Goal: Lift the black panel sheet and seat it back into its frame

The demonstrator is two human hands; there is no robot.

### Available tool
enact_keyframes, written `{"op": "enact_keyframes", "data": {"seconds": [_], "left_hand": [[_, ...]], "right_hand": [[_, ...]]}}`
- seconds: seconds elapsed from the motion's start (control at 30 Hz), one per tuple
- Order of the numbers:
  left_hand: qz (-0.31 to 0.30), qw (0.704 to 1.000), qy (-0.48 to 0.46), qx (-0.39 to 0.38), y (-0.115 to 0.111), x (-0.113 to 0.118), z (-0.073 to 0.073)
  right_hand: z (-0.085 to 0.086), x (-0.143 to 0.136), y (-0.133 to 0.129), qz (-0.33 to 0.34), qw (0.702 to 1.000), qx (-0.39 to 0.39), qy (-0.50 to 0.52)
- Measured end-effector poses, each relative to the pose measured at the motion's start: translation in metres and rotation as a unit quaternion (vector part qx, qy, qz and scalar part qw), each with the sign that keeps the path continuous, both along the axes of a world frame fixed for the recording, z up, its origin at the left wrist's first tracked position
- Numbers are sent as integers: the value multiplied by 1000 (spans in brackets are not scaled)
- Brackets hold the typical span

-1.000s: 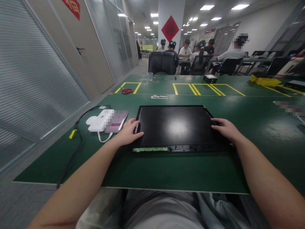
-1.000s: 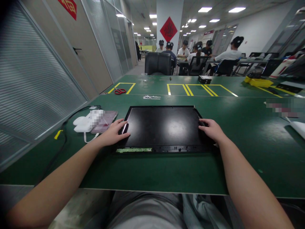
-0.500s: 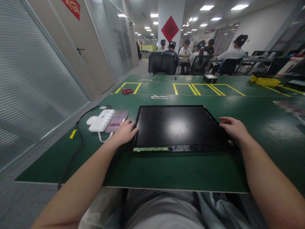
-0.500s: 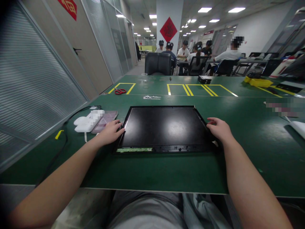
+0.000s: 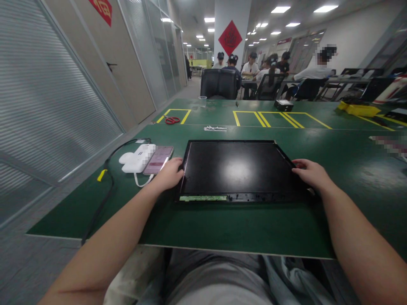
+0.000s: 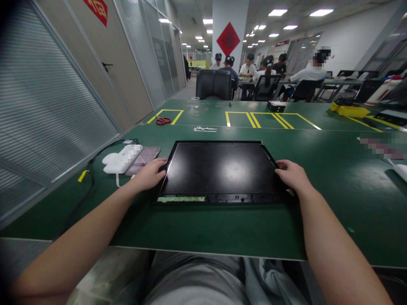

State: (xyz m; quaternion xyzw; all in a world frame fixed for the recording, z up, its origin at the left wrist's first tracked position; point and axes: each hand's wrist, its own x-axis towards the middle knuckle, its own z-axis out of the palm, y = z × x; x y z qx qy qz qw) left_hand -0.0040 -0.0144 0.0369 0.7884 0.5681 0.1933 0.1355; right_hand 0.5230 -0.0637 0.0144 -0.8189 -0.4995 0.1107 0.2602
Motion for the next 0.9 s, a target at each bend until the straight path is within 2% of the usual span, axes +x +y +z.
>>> {"op": "enact_keyframes", "data": {"seconds": [0.1,0.17,0.27,0.33,0.43,0.53,0.63,0.7,0.8,0.9], "left_hand": [[31,995,-99,-7,-7,5,9],[64,976,-201,-53,-12,10,16],[127,912,-357,-159,-20,18,26],[159,867,-428,-198,-23,23,31],[193,826,-479,-225,-24,28,35],[208,808,-494,-245,-24,29,35],[216,804,-490,-260,-23,30,33],[216,807,-480,-266,-22,29,32],[224,814,-471,-254,-21,27,30],[209,816,-474,-256,-19,23,25]], "right_hand": [[-1,-2,0,-2,1000,1,-13],[-2,-4,0,-7,1000,4,-16],[-3,-6,-1,-11,1000,4,-23],[-4,-5,-1,-12,999,2,-30],[-4,-4,-2,-6,998,1,-59],[5,-20,-8,27,988,55,-139],[32,-62,-18,129,969,136,-163],[57,-100,-28,271,948,118,-117],[98,-156,-49,476,875,52,-75],[137,-201,-77,595,795,43,-107]]}}
